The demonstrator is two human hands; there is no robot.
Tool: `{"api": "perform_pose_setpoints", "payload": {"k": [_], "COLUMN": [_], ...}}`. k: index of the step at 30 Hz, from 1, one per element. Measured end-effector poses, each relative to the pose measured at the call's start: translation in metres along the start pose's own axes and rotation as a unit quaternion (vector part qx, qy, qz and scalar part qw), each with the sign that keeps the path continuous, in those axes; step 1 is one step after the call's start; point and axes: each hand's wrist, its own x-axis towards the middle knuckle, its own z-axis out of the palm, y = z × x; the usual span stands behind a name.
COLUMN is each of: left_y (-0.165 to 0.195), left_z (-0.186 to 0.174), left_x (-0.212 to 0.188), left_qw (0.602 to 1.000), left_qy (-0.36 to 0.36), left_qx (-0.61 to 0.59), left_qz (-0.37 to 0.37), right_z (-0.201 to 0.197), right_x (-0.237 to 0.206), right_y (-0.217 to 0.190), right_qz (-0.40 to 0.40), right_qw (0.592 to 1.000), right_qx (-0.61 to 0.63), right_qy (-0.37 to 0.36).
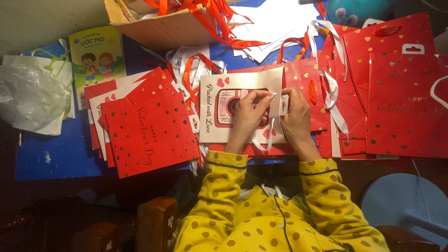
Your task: The person assembles red Valentine's Day gift bags by threading white and orange ribbons through the bag handles and tying them. They handle multiple bags one at a time, adjusting ribbons and stacking the finished bags on the table.
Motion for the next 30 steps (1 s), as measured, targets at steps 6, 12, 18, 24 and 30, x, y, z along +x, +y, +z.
{"api": "perform_pose_setpoints", "payload": {"k": [6,12,18,24,30], "left_y": [0.000,-0.002,-0.006,-0.007,-0.007], "left_z": [-0.002,-0.003,-0.002,-0.003,-0.004], "left_x": [-0.002,0.000,0.001,0.002,0.001], "left_qw": [1.000,0.999,0.998,0.999,0.999], "left_qy": [-0.008,-0.005,0.000,-0.001,-0.011], "left_qx": [-0.011,-0.049,-0.055,-0.045,-0.046], "left_qz": [-0.008,-0.013,-0.012,-0.006,0.009], "right_z": [-0.001,-0.005,-0.008,-0.003,0.001], "right_x": [0.000,0.000,0.001,-0.003,-0.005], "right_y": [0.003,-0.005,-0.005,0.005,0.017], "right_qz": [0.021,-0.043,-0.022,0.055,0.054], "right_qw": [0.996,0.998,0.998,0.998,0.987], "right_qx": [0.046,0.049,0.053,0.030,0.130], "right_qy": [0.067,0.024,-0.010,0.009,0.082]}}
